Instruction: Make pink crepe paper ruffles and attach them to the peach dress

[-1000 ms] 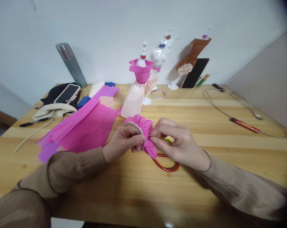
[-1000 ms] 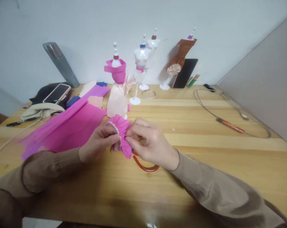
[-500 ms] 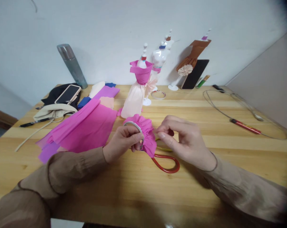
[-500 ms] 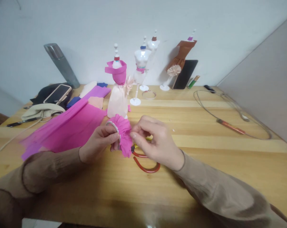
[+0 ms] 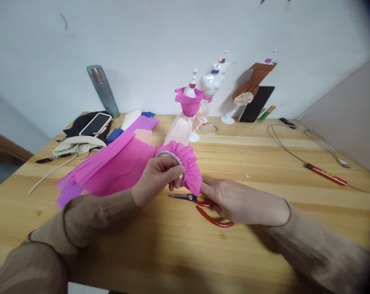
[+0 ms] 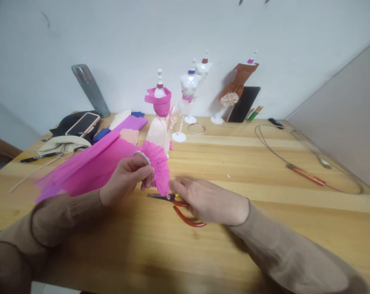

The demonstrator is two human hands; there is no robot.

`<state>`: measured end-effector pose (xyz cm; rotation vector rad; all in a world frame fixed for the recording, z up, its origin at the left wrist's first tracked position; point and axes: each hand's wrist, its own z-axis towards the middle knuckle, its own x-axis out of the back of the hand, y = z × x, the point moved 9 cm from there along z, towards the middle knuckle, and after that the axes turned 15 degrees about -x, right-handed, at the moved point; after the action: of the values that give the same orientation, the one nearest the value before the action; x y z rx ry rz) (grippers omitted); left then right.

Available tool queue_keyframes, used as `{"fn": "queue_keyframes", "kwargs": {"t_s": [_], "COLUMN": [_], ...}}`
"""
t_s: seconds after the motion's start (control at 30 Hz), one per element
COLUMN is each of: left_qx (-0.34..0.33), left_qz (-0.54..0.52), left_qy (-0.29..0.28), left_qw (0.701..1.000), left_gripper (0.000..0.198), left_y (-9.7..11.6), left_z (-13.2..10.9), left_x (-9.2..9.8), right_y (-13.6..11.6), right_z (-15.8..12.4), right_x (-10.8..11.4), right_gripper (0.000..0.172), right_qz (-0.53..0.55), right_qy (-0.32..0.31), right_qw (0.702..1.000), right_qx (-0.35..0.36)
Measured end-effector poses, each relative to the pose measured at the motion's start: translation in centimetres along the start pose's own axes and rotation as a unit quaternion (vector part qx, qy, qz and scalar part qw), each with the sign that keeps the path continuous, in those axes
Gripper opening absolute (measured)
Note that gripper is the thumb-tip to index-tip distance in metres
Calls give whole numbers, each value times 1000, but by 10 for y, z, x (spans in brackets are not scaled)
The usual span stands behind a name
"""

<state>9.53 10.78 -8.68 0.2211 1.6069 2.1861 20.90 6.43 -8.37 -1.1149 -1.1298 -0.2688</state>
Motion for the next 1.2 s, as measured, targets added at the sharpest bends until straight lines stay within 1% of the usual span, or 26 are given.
{"fn": "queue_keyframes", "kwargs": {"t_s": [0.07,0.13,0.23,0.27,0.33,0.43,0.5,0.6,0.7,0.83,1.1,1.2], "left_qx": [-7,-8,2,6,13,23,32,37,42,62,75,76], "left_qz": [-8,-1,23,28,31,17,-1,-18,-28,-38,-58,-61], "left_qy": [5,9,-3,-12,-31,-48,-60,-86,-95,-88,-92,-102], "left_qw": [1000,1000,1000,999,999,998,998,995,994,993,991,990], "left_gripper": [34,34,32,32,33,33,33,36,33,29,32,32], "left_y": [5,10,14,14,14,13,12,11,10,7,4,3], "left_z": [3,6,10,12,13,13,12,9,8,5,4,3], "left_x": [4,8,13,13,12,8,5,-1,-4,-5,-7,-8], "right_y": [-4,-3,2,1,-5,-17,-20,-19,-17,-16,-20,-22], "right_z": [-4,-10,-18,-20,-24,-27,-27,-24,-23,-25,-27,-28], "right_x": [-2,6,26,35,54,78,83,80,79,78,79,80], "right_gripper": [56,63,55,56,54,43,39,39,37,38,31,28], "right_qz": [-14,-25,-26,-22,-3,-14,-59,-131,-167,-202,-251,-261], "right_qy": [-66,-103,-111,-101,-50,62,117,155,199,236,263,274], "right_qw": [998,994,993,994,998,994,988,977,962,942,920,912], "right_qx": [18,15,8,16,48,89,85,68,84,126,147,156]}}
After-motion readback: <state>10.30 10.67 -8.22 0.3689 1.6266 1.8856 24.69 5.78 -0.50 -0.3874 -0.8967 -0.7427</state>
